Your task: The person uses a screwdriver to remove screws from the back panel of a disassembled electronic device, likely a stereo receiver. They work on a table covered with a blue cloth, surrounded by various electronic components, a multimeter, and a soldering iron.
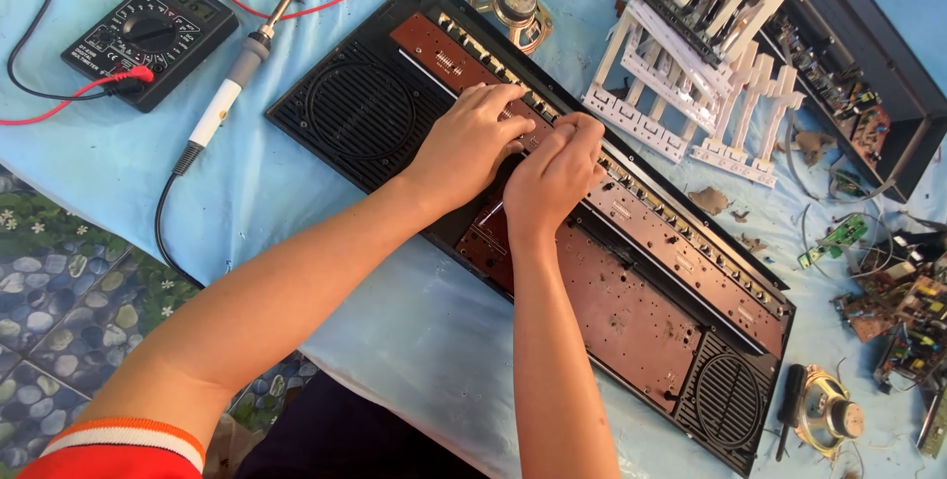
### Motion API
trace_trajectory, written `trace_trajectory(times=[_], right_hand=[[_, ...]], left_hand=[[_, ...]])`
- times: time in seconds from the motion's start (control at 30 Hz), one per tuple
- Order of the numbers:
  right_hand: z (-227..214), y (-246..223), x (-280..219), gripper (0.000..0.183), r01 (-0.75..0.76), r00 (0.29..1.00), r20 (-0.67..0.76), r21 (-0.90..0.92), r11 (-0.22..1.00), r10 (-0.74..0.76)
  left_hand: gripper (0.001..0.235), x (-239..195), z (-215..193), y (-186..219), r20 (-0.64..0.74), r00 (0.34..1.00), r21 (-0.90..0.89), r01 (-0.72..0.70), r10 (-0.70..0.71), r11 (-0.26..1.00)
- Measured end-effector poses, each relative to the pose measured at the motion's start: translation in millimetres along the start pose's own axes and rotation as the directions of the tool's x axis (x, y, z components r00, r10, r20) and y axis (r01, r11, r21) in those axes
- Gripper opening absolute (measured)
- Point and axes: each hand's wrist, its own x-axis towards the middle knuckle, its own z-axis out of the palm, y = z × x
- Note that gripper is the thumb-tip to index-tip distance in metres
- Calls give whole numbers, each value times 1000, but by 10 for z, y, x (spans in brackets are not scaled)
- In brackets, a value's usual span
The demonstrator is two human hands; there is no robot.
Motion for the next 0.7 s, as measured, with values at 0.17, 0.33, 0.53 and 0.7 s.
trace_trajectory(times=[0.17, 0.33, 0.53, 0.7], right_hand=[[13, 4, 18, 13, 13, 996, 87, -73, 997, -6], [-8, -5, 36, 13, 9, 991, 130, -83, 996, 1], [-79, 2, 37, 16, 66, 995, 70, -19, 998, -65], [-353, -131, 134, 10, 113, 927, 298, 356, 928, -227]], left_hand=[[16, -3, -30, 8, -17, 1000, 12, -16, 17, 1000], [15, 3, -18, 15, -31, 999, 30, -25, 26, 999], [17, -11, 47, -54, -31, 999, -22, -36, 35, 999], [17, -18, 8, -39, -14, 1000, 14, -25, 26, 1000]])
